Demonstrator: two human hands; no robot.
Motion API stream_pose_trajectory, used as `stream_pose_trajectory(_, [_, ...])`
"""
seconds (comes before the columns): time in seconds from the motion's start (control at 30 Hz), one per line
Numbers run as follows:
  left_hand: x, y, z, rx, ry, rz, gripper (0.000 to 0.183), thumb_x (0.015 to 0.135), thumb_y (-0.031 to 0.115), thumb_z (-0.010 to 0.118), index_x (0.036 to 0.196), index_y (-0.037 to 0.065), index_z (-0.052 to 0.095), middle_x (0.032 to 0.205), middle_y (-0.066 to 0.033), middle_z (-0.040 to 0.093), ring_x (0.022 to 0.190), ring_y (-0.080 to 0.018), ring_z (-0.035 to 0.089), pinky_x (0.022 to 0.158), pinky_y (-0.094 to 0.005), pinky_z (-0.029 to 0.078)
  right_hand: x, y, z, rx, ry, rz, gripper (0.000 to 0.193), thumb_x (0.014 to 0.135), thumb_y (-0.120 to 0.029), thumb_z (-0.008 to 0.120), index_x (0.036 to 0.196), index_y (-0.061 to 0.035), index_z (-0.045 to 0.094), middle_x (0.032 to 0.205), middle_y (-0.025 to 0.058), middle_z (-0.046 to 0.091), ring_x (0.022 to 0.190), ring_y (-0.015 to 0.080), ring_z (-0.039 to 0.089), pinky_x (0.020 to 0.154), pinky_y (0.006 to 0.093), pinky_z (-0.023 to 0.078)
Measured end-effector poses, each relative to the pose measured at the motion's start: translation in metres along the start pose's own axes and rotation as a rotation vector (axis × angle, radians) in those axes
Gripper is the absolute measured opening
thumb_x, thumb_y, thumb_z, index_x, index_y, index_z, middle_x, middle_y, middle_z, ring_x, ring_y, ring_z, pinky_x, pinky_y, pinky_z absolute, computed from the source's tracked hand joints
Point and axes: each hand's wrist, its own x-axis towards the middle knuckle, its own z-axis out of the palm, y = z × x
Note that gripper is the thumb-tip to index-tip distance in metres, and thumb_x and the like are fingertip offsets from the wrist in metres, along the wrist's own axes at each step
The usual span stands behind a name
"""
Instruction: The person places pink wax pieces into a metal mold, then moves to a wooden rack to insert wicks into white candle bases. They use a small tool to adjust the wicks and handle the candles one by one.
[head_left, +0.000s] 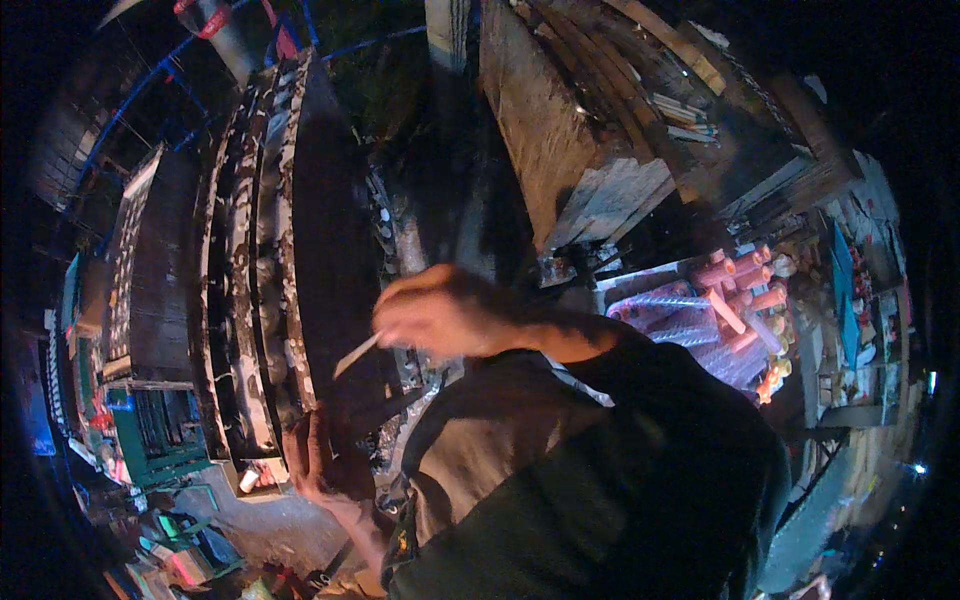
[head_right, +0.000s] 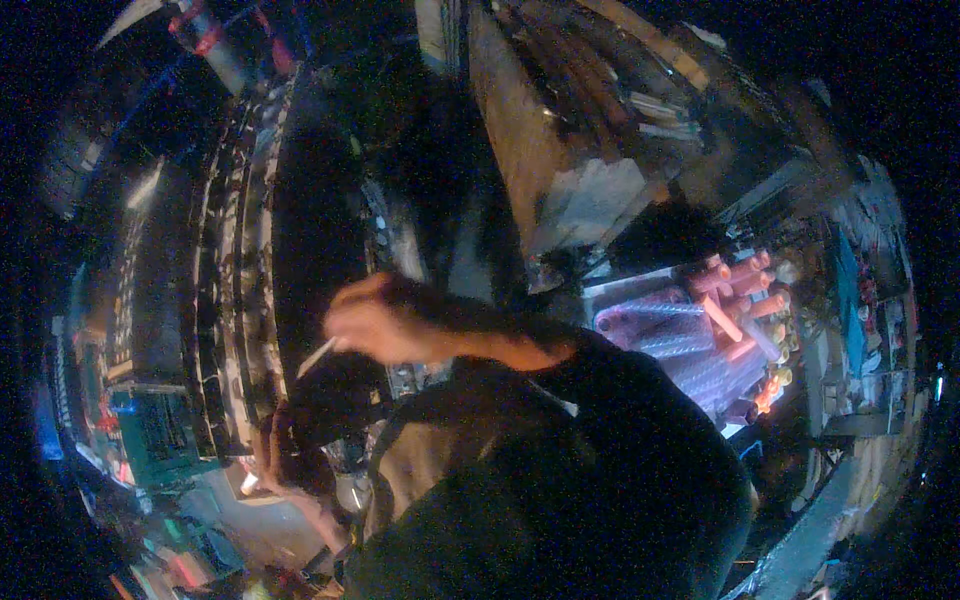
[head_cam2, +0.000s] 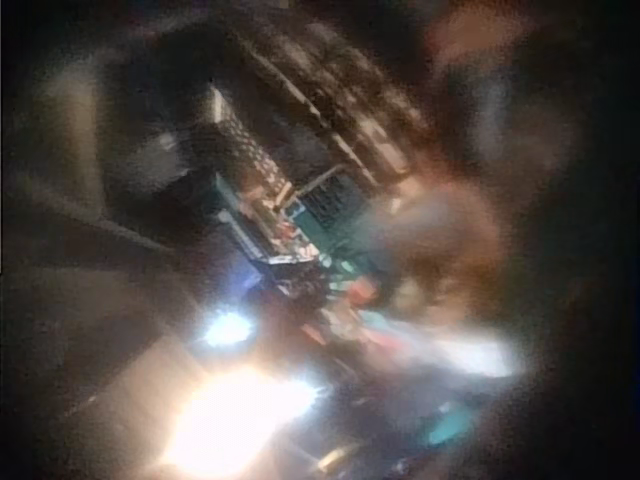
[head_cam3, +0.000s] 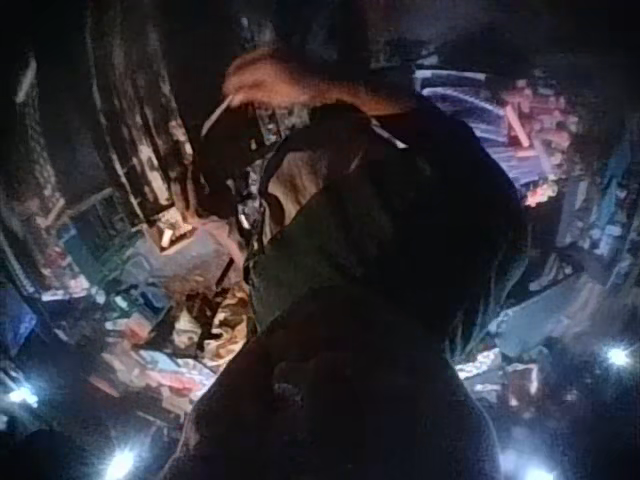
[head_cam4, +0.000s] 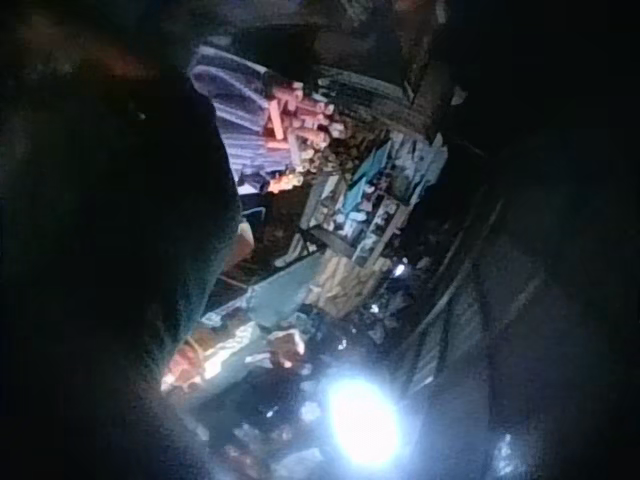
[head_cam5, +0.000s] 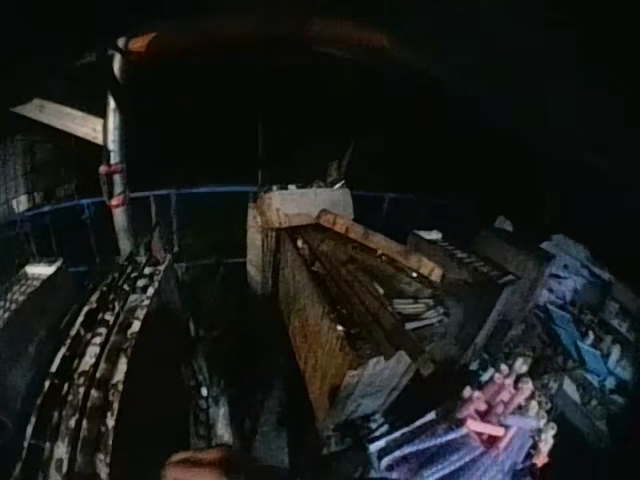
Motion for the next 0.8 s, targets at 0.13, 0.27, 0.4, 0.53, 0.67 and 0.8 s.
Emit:
stream_pose_trajectory(0.13, [0.0, -0.014, -0.004, -0.047, -0.035, 0.002, 0.032, 0.086, -0.001, 0.071, 0.118, 0.0, 0.075, 0.115, -0.016, 0.072, 0.103, -0.0344, 0.069, 0.091, -0.044, 0.058, -0.038, 0.002, -0.093, -0.458, 0.461, 0.291, 0.011, 0.089, -0.014, 0.082, 0.093, -0.005, 0.076, 0.096, 0.0098, 0.074, 0.088, 0.0259, 0.073, 0.078, 0.0381, 0.058])
stream_pose_trajectory(0.27, [-0.002, -0.02, -0.001, 0.021, -0.052, 0.002, 0.026, 0.087, 0.002, 0.074, 0.113, 0.0, 0.073, 0.11, -0.017, 0.071, 0.102, -0.0378, 0.067, 0.089, -0.0485, 0.054, -0.064, -0.003, -0.187, -1.151, 0.686, 0.403, 0.007, 0.087, -0.009, 0.08, 0.092, -0.0118, 0.076, 0.088, 0.0075, 0.073, 0.072, 0.0282, 0.071, 0.064, 0.0385, 0.057])
stream_pose_trajectory(0.4, [-0.004, -0.029, 0.016, 0.074, -0.041, 0.031, 0.021, 0.089, 0.004, 0.073, 0.109, -0.002, 0.072, 0.111, -0.0173, 0.07, 0.103, -0.0379, 0.066, 0.089, -0.0484, 0.053, -0.085, -0.004, -0.226, -1.558, 0.455, 0.504, 0.004, 0.089, -0.013, 0.075, 0.092, -0.01, 0.073, 0.086, 0.0079, 0.071, 0.07, 0.0321, 0.071, 0.06, 0.0455, 0.057])
stream_pose_trajectory(0.53, [0.001, -0.032, 0.024, 0.032, -0.006, 0.123, 0.02, 0.088, 0.005, 0.073, 0.107, -0.001, 0.072, 0.113, -0.0181, 0.069, 0.105, -0.0396, 0.065, 0.091, -0.051, 0.052, -0.094, 0.007, -0.222, -1.549, 0.204, 0.802, 0.009, 0.088, -0.012, 0.073, 0.097, -0.0101, 0.073, 0.098, 0.009, 0.07, 0.086, 0.0339, 0.072, 0.069, 0.0485, 0.058])
stream_pose_trajectory(0.67, [-0.008, -0.041, 0.026, 0.067, -0.049, 0.099, 0.024, 0.083, 0.007, 0.074, 0.106, 0.001, 0.072, 0.117, -0.0184, 0.068, 0.108, -0.0408, 0.064, 0.093, -0.0538, 0.051, -0.079, 0.001, -0.216, -1.569, 0.136, 0.646, 0.015, 0.089, -0.013, 0.074, 0.104, -0.0085, 0.073, 0.113, 0.0139, 0.069, 0.1, 0.0352, 0.07, 0.079, 0.048, 0.058])
stream_pose_trajectory(0.8, [-0.008, -0.029, 0.027, 0.1, -0.019, -0.024, 0.032, 0.074, 0.003, 0.077, 0.105, 0.003, 0.072, 0.12, -0.017, 0.068, 0.109, -0.041, 0.062, 0.092, -0.0508, 0.05, -0.052, 0.0, -0.188, -1.21, 0.486, 0.357, 0.013, 0.092, -0.012, 0.074, 0.103, -0.0062, 0.071, 0.112, 0.0155, 0.07, 0.103, 0.0327, 0.068, 0.084, 0.0445, 0.057])
